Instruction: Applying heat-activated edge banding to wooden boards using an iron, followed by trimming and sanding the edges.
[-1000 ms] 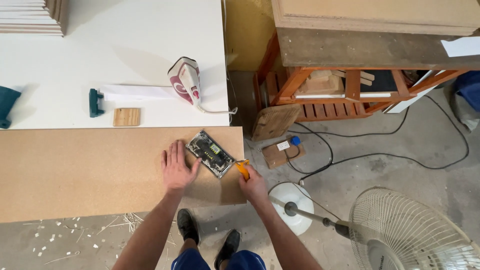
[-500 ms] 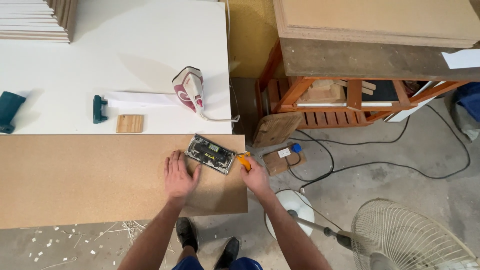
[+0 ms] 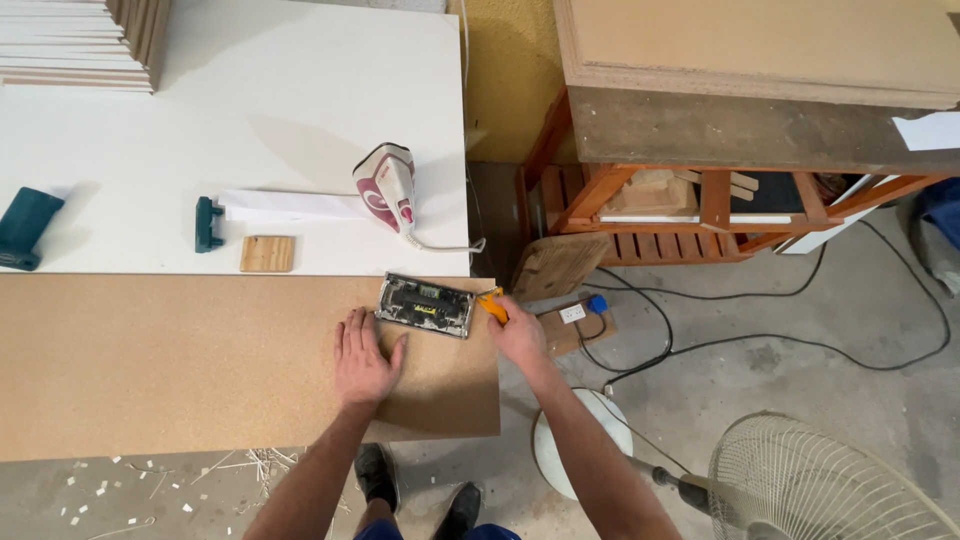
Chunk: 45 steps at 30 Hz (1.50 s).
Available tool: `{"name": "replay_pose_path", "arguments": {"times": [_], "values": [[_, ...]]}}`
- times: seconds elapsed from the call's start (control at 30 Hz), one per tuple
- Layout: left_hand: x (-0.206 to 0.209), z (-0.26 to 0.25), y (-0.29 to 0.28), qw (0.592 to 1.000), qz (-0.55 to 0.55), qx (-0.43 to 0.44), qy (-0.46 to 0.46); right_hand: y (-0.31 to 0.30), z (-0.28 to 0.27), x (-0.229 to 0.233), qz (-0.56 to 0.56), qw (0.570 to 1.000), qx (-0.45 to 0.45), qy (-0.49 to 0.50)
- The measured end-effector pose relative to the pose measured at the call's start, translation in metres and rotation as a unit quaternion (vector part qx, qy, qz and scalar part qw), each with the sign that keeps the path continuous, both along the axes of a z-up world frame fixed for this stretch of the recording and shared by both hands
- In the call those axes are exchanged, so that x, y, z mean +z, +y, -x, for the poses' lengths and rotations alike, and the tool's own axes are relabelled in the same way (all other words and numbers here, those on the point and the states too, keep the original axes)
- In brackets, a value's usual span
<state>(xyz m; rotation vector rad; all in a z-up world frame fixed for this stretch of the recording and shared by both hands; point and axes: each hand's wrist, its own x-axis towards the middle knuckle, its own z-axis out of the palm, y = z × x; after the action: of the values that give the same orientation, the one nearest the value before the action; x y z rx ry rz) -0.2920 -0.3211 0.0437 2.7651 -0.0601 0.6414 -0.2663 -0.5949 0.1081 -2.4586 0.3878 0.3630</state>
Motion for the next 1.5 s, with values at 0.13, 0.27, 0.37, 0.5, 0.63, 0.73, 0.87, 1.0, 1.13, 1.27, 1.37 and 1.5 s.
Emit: {"name": "replay_pose_path", "arguments": {"times": [0.13,0.27,0.37,0.5,0.63,0.73,0.87,1.0,1.13,1.27,1.37,1.5], "values": [[-0.001,0.000,0.002,1.000,-0.002,-0.001,0.010,-0.003,-0.013,0.001,0.007,1.000,0.010,0.005],[-0.004,-0.002,0.002,1.000,0.004,-0.002,-0.022,-0.013,-0.019,-0.003,-0.008,0.999,0.032,-0.041],[-0.002,0.001,0.001,1.000,0.010,-0.002,-0.022,-0.015,0.002,0.005,-0.026,0.991,0.009,-0.131],[-0.018,-0.002,0.005,1.000,0.015,-0.001,-0.017,-0.022,0.060,-0.004,-0.090,0.959,-0.111,-0.245],[-0.007,0.015,0.007,0.998,0.053,-0.011,0.019,-0.030,0.141,-0.016,-0.072,0.945,-0.127,-0.294],[0.009,0.035,-0.012,0.970,0.217,-0.105,0.008,-0.025,0.181,0.015,-0.093,0.975,-0.090,-0.181],[0.111,0.095,-0.078,0.785,0.507,-0.129,0.331,-0.017,0.224,0.041,-0.118,0.962,-0.022,-0.246],[0.146,0.122,-0.116,0.619,0.649,-0.139,0.420,-0.011,0.241,0.058,-0.180,0.960,-0.036,-0.212],[0.167,0.133,-0.099,0.615,0.654,-0.099,0.428,-0.015,0.242,0.067,-0.159,0.945,0.055,-0.279],[0.130,0.167,-0.039,0.661,0.634,-0.061,0.397,0.008,0.231,0.086,-0.190,0.929,0.229,-0.221],[0.086,0.211,0.046,0.743,0.551,0.043,0.377,0.044,0.219,0.080,-0.190,0.934,0.285,-0.100],[-0.168,0.320,0.267,0.749,-0.041,0.082,0.656,0.099,0.179,0.024,-0.155,0.954,0.254,-0.040]]}}
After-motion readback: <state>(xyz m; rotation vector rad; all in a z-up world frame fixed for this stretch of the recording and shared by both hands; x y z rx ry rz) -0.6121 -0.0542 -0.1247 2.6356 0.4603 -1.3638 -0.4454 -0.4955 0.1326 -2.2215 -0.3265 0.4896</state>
